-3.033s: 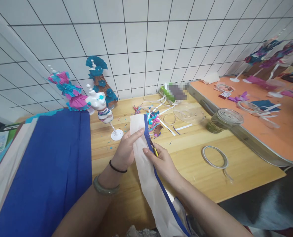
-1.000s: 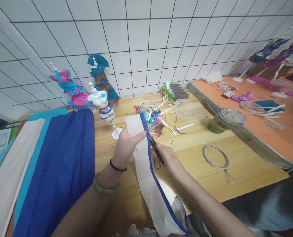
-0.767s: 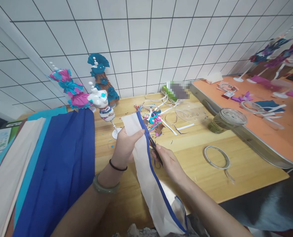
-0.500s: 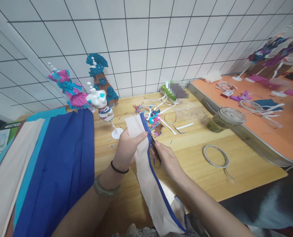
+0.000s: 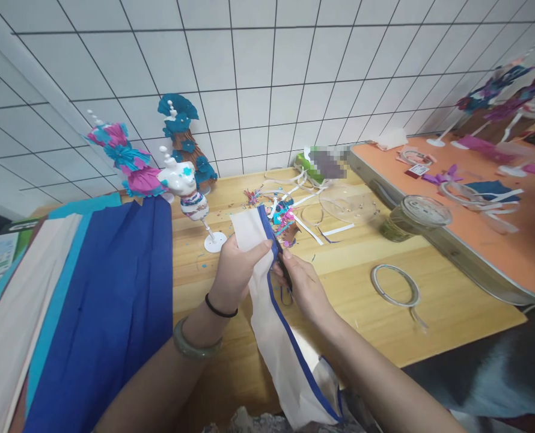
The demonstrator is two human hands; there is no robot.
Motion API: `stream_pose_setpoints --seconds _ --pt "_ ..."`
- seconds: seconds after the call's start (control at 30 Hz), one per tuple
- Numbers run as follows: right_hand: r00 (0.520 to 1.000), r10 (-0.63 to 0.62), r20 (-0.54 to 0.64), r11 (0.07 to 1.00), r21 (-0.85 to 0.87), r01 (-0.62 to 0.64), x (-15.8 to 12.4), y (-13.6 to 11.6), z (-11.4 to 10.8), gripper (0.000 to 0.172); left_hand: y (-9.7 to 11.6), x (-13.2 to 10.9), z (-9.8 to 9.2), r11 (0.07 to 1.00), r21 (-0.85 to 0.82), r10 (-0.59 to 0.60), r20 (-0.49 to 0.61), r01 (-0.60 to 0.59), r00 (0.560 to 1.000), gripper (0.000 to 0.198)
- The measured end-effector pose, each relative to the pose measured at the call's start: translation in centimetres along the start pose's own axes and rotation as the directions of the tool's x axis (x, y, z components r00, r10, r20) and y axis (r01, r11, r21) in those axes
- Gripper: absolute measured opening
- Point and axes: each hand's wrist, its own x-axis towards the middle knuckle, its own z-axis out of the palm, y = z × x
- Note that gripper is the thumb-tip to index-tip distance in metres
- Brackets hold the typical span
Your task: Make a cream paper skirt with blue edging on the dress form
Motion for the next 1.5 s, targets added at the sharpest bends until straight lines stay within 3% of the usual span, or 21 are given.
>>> stream_pose_setpoints --seconds 0.53,1.5 --pt "0.996 0.034 -0.084 0.998 0.05 -0.03 0.1 -0.4 0.6 0.046 -0.6 -0.1 0.1 1.0 -0.011 0.021 -0.017 -0.021 1.0 0.033" --pt "0.995 0.006 -0.099 0.998 0.057 -0.001 0.2 0.7 0.4 0.043 -0.8 -0.4 0.4 1.0 0.016 0.018 -0.037 -0.017 0.999 0.031"
